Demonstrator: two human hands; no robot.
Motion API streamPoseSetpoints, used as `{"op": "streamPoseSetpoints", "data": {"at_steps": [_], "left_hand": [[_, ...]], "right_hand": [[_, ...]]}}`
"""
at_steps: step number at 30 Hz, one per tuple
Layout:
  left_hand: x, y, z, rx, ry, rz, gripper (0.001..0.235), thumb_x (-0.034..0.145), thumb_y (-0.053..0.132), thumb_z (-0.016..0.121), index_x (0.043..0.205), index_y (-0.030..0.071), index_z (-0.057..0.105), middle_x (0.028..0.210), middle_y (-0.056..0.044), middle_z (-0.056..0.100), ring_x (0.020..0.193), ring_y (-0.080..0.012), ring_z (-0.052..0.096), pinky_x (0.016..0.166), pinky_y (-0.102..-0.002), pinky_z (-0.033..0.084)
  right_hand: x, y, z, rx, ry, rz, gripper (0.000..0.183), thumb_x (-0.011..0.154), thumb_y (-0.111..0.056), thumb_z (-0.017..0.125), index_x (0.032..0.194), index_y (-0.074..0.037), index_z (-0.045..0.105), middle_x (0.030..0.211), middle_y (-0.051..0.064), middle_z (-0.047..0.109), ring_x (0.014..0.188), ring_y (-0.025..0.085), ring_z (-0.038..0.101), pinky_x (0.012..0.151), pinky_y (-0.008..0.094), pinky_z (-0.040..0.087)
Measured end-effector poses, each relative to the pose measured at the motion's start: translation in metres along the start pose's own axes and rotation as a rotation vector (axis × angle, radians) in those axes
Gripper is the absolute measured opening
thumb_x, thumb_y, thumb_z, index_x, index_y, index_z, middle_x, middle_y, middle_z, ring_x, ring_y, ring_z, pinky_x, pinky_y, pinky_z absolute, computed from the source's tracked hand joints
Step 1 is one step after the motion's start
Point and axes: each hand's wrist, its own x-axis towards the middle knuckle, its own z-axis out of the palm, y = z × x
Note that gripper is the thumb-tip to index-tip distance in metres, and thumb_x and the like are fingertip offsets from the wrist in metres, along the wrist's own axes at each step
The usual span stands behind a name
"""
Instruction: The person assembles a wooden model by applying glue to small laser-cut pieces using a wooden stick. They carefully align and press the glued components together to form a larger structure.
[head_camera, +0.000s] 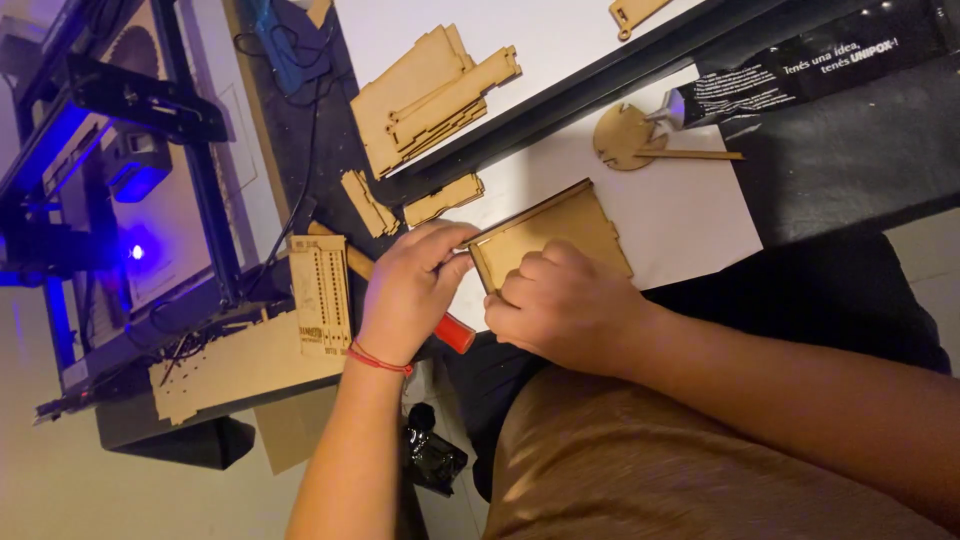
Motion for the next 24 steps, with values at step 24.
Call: {"op": "streamPoseSetpoints", "data": {"at_steps": [24], "left_hand": [[0.002, 0.038, 0.002, -0.055, 0.041, -0.183, 0.027, 0.081, 0.0, 0.067, 0.105, 0.007, 0.076, 0.08, -0.009, 0.067, 0.079, -0.0284, 0.068, 0.078, -0.041, 0.055]], "right_hand": [[0.007, 0.0, -0.004, 0.062, 0.144, 0.087, 0.016, 0.09, -0.019, 0.055, 0.077, -0.01, 0.057, 0.062, 0.003, 0.041, 0.057, 0.023, 0.044, 0.058, 0.036, 0.041]]}}
